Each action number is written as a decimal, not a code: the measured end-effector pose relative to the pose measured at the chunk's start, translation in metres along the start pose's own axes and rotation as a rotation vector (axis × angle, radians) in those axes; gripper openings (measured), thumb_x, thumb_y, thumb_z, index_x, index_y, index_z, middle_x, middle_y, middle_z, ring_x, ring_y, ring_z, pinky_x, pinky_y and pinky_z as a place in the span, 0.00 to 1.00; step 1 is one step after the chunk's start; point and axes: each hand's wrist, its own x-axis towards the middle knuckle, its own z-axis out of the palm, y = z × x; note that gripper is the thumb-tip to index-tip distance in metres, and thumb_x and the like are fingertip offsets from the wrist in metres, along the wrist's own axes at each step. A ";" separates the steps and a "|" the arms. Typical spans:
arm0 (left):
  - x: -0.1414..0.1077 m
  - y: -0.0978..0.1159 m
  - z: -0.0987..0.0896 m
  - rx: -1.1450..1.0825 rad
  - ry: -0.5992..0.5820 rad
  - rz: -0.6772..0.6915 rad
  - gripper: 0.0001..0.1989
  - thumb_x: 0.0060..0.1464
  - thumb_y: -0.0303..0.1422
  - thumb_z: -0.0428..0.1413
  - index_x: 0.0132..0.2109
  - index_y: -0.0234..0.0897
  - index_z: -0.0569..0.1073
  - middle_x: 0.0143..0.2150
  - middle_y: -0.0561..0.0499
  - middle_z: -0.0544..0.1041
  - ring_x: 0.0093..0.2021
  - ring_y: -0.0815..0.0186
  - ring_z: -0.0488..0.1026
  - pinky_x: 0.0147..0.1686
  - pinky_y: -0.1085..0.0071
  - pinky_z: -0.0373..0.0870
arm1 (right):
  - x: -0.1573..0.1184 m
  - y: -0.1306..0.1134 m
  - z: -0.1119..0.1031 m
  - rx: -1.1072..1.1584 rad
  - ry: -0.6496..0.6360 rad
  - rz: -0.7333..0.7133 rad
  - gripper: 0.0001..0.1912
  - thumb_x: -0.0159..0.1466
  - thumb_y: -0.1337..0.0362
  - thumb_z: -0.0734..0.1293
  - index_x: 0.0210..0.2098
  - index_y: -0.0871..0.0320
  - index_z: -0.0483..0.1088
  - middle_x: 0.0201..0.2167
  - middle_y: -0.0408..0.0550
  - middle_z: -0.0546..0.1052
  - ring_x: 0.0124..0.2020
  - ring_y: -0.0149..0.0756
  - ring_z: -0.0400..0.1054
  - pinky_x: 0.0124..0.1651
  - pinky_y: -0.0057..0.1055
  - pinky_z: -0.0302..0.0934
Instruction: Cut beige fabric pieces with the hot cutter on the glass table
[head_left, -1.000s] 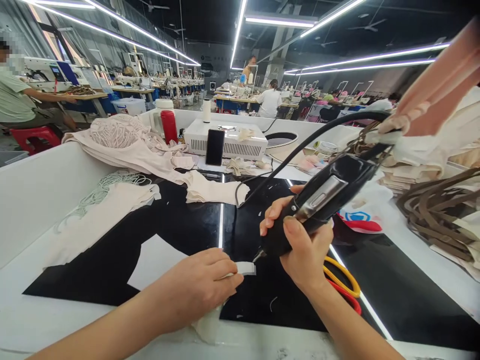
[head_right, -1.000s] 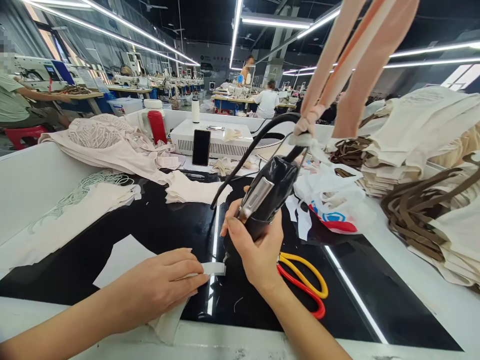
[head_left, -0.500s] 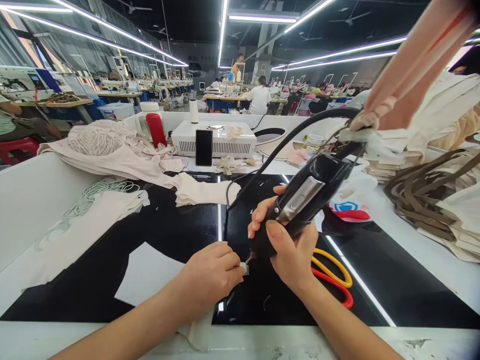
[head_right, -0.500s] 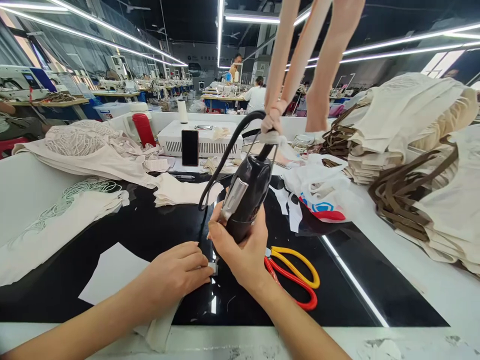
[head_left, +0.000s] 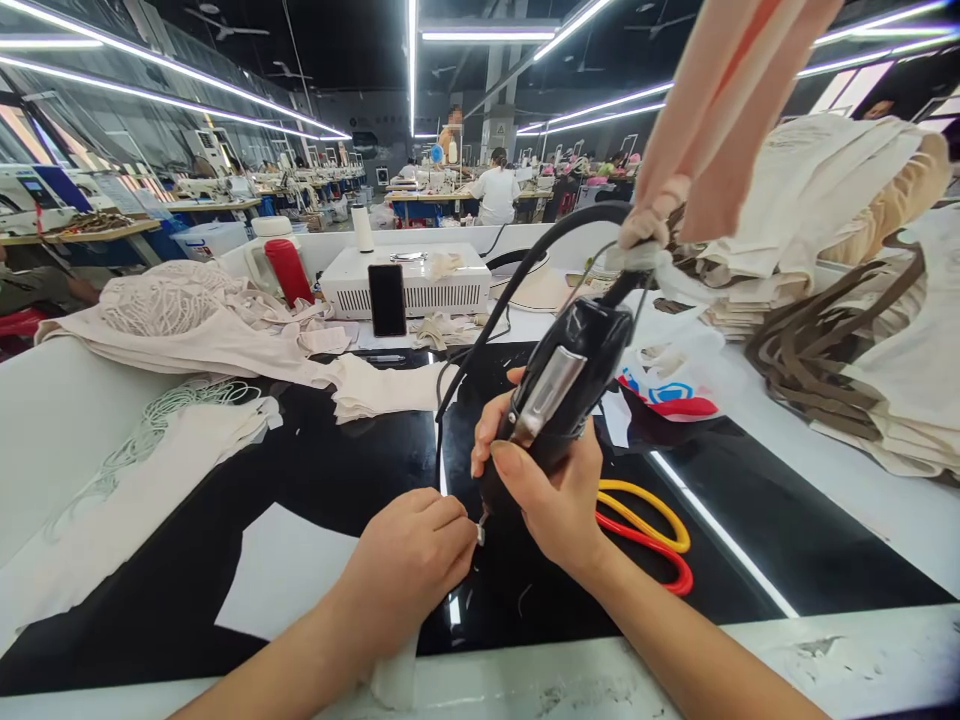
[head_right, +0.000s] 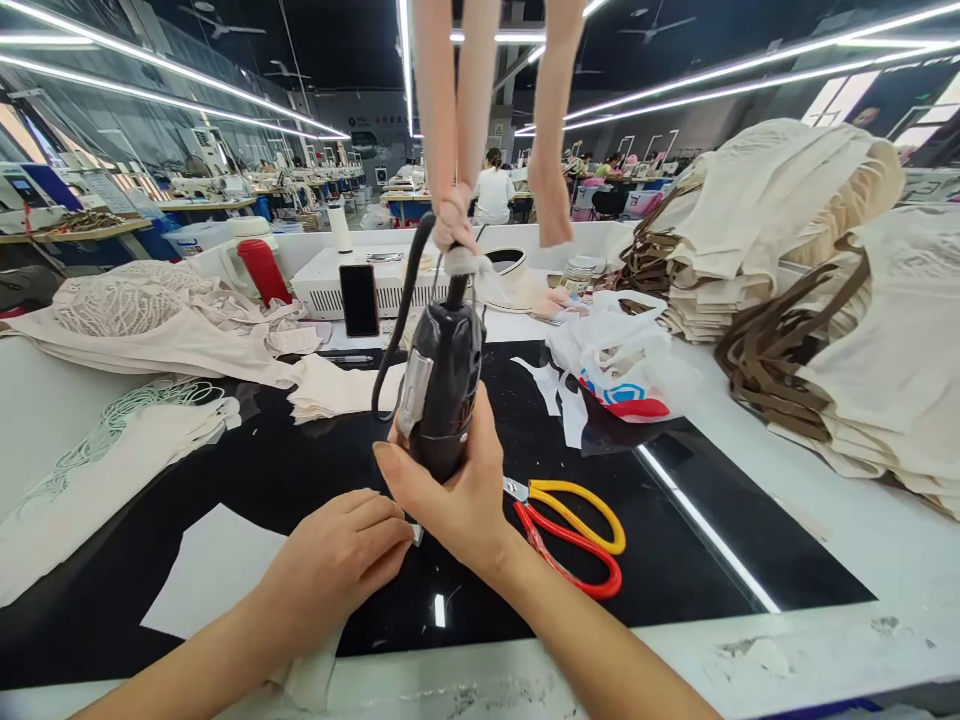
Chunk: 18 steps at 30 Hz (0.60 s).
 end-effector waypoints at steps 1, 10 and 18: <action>-0.001 0.000 -0.001 -0.061 0.014 -0.040 0.13 0.70 0.25 0.50 0.35 0.37 0.72 0.33 0.53 0.75 0.33 0.65 0.71 0.33 0.66 0.67 | 0.000 0.000 0.000 -0.005 0.000 0.008 0.19 0.61 0.59 0.74 0.42 0.50 0.60 0.26 0.34 0.71 0.22 0.29 0.67 0.25 0.29 0.66; -0.003 -0.006 -0.004 -0.023 0.044 -0.019 0.12 0.71 0.26 0.50 0.38 0.37 0.74 0.35 0.53 0.76 0.33 0.64 0.69 0.33 0.65 0.67 | 0.000 -0.004 0.002 -0.047 0.052 0.040 0.18 0.59 0.61 0.74 0.37 0.51 0.60 0.26 0.34 0.70 0.22 0.29 0.68 0.24 0.29 0.66; -0.002 -0.004 -0.004 0.072 0.031 0.049 0.14 0.73 0.27 0.47 0.39 0.37 0.75 0.32 0.52 0.74 0.33 0.64 0.72 0.34 0.65 0.72 | -0.001 -0.001 0.000 -0.064 0.029 0.030 0.19 0.59 0.61 0.75 0.39 0.51 0.60 0.28 0.35 0.71 0.23 0.29 0.67 0.27 0.31 0.67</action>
